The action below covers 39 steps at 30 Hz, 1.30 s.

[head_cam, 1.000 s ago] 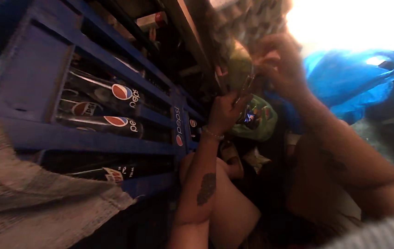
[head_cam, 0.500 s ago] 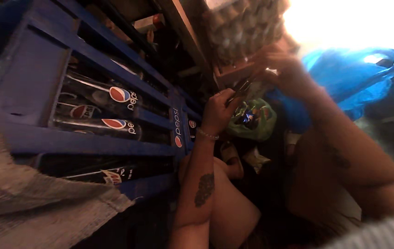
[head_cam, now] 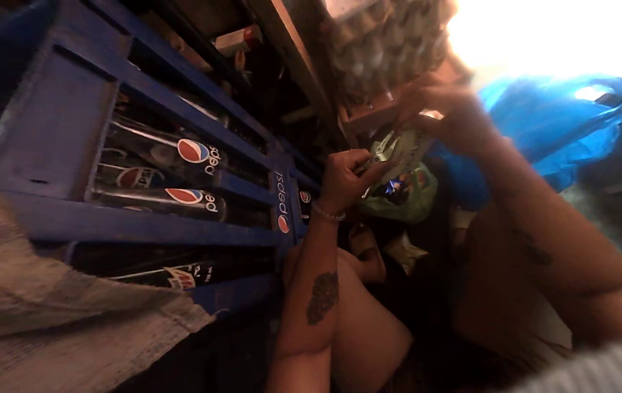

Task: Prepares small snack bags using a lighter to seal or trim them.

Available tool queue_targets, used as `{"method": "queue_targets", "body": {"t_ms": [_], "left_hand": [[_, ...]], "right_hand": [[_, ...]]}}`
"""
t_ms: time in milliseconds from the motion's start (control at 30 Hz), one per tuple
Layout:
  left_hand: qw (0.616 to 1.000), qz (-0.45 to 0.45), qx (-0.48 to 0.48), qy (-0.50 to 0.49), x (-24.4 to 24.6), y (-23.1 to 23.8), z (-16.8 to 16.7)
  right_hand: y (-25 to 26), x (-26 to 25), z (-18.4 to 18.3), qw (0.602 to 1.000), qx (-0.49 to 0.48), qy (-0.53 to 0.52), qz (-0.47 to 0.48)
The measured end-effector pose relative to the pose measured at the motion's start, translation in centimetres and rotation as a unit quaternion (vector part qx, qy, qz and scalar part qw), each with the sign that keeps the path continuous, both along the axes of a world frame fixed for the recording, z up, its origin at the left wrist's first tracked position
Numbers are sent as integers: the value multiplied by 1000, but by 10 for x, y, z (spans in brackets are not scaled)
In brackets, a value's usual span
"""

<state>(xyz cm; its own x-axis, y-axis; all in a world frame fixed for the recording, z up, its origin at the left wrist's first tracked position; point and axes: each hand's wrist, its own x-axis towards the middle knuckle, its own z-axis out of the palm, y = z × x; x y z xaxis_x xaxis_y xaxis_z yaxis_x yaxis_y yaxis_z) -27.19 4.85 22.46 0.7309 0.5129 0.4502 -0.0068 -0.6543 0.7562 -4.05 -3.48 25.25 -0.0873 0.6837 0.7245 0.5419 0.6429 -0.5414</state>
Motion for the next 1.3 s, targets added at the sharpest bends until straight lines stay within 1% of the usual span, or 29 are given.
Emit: {"method": "queue_targets", "body": {"t_ms": [100, 233, 333, 433, 533, 633, 700, 800, 867, 900, 933, 967, 1033, 1100, 1133, 1200, 1267, 1300], "left_hand": [[1000, 16, 12, 20, 0, -1, 2], [984, 76, 43, 157, 1, -2, 6], [972, 124, 85, 182, 6, -7, 9], [963, 176, 123, 162, 11, -8, 8], [967, 178, 130, 131, 8, 0, 2], [977, 154, 121, 80, 3, 9, -4], [982, 131, 131, 45, 0, 13, -6], [985, 85, 148, 1, -1, 14, -5], [985, 50, 159, -33, 2, 14, -5], [983, 40, 171, -55, 4, 15, -6], [978, 46, 191, -71, 6, 15, -7], [970, 75, 218, -78, 7, 16, -8], [945, 171, 273, -62, 6, 20, -10], [923, 244, 294, -44, 3, 27, -12], [923, 256, 282, -48, 1, 30, -13], [951, 229, 198, -71, -1, 25, -10], [981, 141, 66, -112, -2, 20, -9], [987, 83, -9, -138, -2, 20, -10]], "right_hand": [[0, 1, -2, 1000, 7, 0, 4], [0, 1, -8, 999, -4, -39, -30], [1, -3, -9, 998, -14, -49, -28], [2, -4, -7, 998, -13, -48, -36], [2, -3, -8, 997, -11, -60, -39], [0, -5, -6, 999, -19, -39, -22], [-4, -4, 0, 999, -49, 5, -6], [-8, -2, 9, 990, -97, 101, 8], [-9, 0, 11, 980, -134, 139, 49], [-9, 1, 11, 975, -155, 138, 78], [-10, 3, 11, 973, -172, 116, 103], [-10, 5, 10, 969, -188, 95, 126], [-13, 4, 12, 955, -230, 94, 161], [-16, 1, 14, 941, -258, 108, 188], [-16, -2, 14, 939, -258, 114, 196], [-16, -10, 14, 951, -223, 128, 170], [-10, -17, 8, 976, -158, 105, 110], [-5, -20, 3, 987, -122, 77, 77]]}}
